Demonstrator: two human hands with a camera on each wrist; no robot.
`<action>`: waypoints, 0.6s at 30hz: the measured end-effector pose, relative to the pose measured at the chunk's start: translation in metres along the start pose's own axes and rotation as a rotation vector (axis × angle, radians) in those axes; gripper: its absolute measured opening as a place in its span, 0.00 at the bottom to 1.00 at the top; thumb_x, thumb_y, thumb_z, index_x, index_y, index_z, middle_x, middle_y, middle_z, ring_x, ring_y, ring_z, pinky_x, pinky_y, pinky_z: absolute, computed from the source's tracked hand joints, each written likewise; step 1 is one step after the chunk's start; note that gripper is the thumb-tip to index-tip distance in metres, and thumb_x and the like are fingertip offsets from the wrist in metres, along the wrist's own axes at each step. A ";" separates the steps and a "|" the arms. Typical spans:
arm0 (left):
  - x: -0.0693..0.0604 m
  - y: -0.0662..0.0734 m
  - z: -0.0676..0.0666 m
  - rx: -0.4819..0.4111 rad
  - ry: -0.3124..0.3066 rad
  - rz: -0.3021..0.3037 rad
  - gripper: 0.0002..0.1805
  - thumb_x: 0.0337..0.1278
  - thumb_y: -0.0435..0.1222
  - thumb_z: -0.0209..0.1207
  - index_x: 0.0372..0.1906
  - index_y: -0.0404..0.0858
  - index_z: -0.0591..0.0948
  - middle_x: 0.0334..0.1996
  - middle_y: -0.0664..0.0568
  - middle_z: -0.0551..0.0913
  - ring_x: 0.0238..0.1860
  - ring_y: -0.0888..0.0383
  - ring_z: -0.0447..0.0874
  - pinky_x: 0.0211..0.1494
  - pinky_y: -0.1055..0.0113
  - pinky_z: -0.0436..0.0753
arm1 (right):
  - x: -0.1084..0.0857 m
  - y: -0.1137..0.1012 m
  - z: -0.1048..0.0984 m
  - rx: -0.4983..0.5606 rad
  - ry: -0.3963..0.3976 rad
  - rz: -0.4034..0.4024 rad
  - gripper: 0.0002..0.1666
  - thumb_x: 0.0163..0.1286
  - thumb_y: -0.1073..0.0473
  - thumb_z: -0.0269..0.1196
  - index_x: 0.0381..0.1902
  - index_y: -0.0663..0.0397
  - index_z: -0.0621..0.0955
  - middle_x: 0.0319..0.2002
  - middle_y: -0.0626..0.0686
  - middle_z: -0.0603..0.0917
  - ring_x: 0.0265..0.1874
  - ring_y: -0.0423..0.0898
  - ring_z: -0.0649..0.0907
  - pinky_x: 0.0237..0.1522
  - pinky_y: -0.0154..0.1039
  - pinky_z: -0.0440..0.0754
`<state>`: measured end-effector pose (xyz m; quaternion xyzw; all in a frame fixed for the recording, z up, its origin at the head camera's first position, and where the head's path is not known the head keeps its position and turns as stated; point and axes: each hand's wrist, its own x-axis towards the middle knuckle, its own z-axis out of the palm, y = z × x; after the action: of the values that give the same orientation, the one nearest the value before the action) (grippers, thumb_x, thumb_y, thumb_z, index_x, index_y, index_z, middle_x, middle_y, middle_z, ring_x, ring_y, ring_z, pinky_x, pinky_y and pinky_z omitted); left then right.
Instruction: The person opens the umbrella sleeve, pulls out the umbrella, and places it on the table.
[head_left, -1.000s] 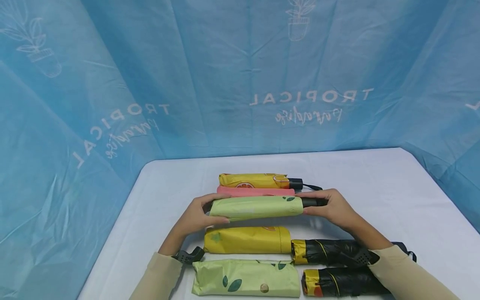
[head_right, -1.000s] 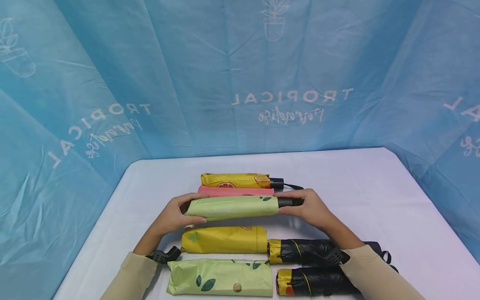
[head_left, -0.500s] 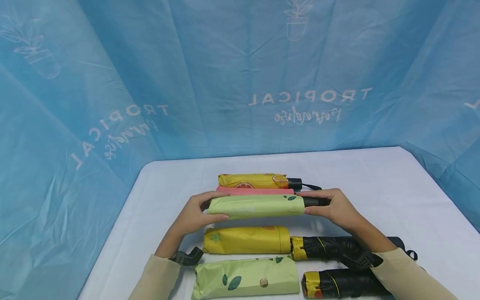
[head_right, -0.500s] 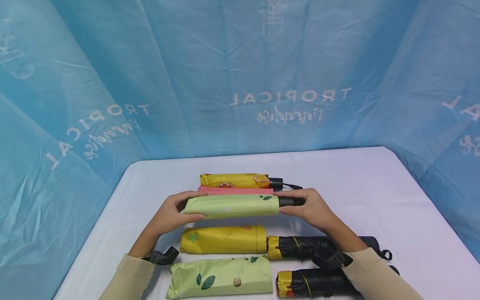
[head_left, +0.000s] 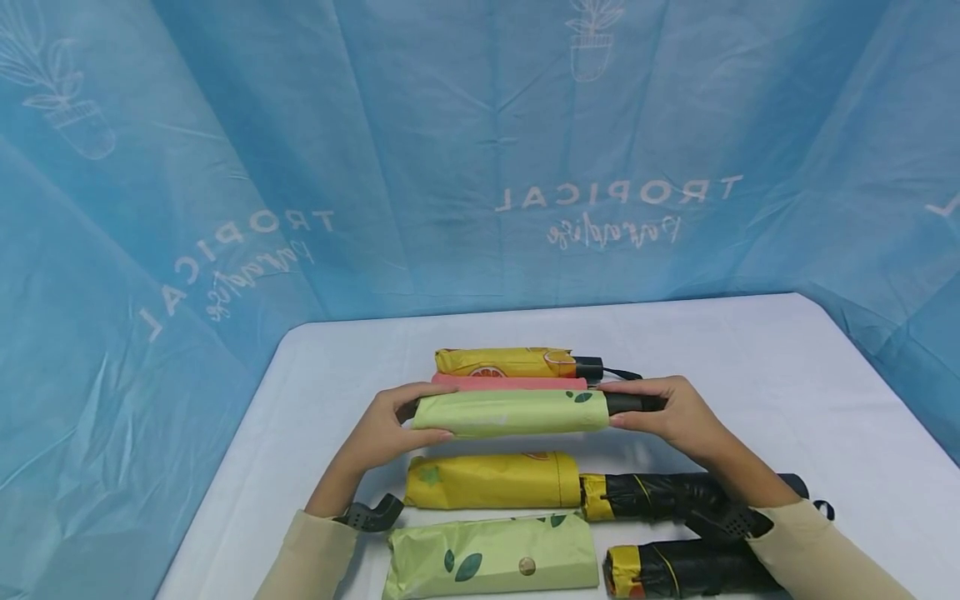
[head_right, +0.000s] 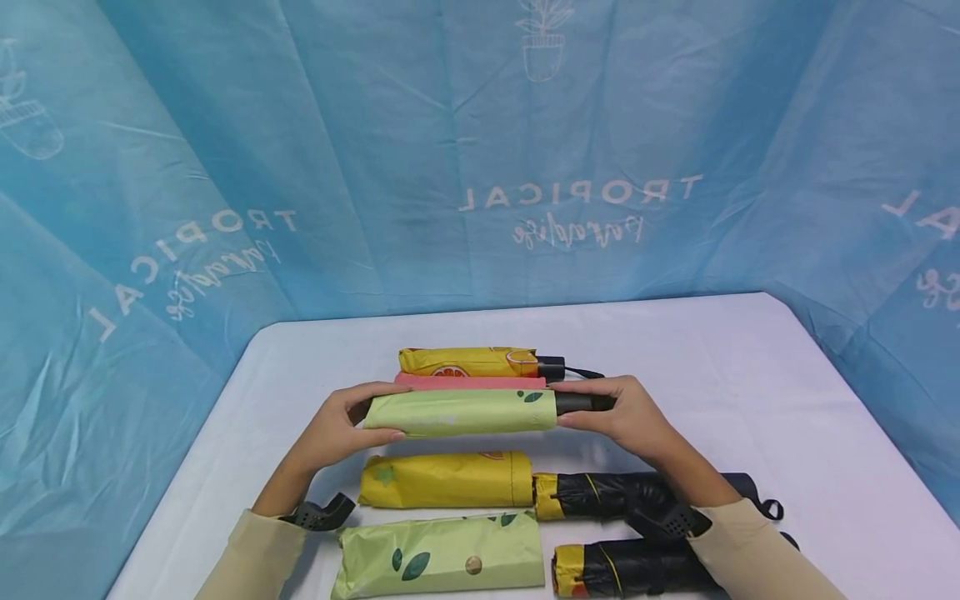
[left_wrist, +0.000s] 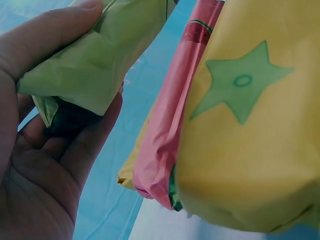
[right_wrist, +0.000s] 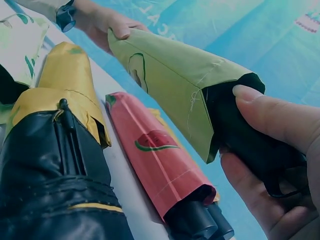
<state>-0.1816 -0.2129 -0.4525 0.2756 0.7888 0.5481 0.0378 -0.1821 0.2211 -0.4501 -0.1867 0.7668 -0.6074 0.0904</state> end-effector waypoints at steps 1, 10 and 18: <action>0.000 0.000 0.000 -0.003 -0.002 0.003 0.32 0.55 0.32 0.74 0.66 0.49 0.81 0.61 0.53 0.81 0.50 0.53 0.84 0.54 0.62 0.84 | 0.000 0.000 0.000 0.002 -0.001 -0.002 0.29 0.62 0.61 0.76 0.62 0.57 0.84 0.58 0.65 0.83 0.46 0.49 0.87 0.43 0.43 0.88; 0.001 0.003 0.000 -0.013 -0.014 0.027 0.32 0.55 0.31 0.74 0.66 0.45 0.81 0.60 0.49 0.82 0.50 0.53 0.84 0.54 0.62 0.84 | -0.003 -0.003 -0.003 0.016 -0.005 -0.020 0.28 0.63 0.63 0.75 0.62 0.60 0.83 0.59 0.65 0.82 0.47 0.49 0.87 0.43 0.43 0.88; -0.001 0.002 -0.003 -0.002 -0.001 0.028 0.30 0.56 0.31 0.74 0.65 0.45 0.82 0.59 0.49 0.82 0.49 0.53 0.84 0.52 0.62 0.84 | -0.007 -0.003 -0.008 0.016 0.005 -0.028 0.28 0.64 0.63 0.74 0.62 0.60 0.83 0.61 0.59 0.83 0.51 0.46 0.86 0.44 0.43 0.88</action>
<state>-0.1810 -0.2159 -0.4495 0.2868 0.7843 0.5492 0.0306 -0.1784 0.2307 -0.4459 -0.1953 0.7594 -0.6153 0.0816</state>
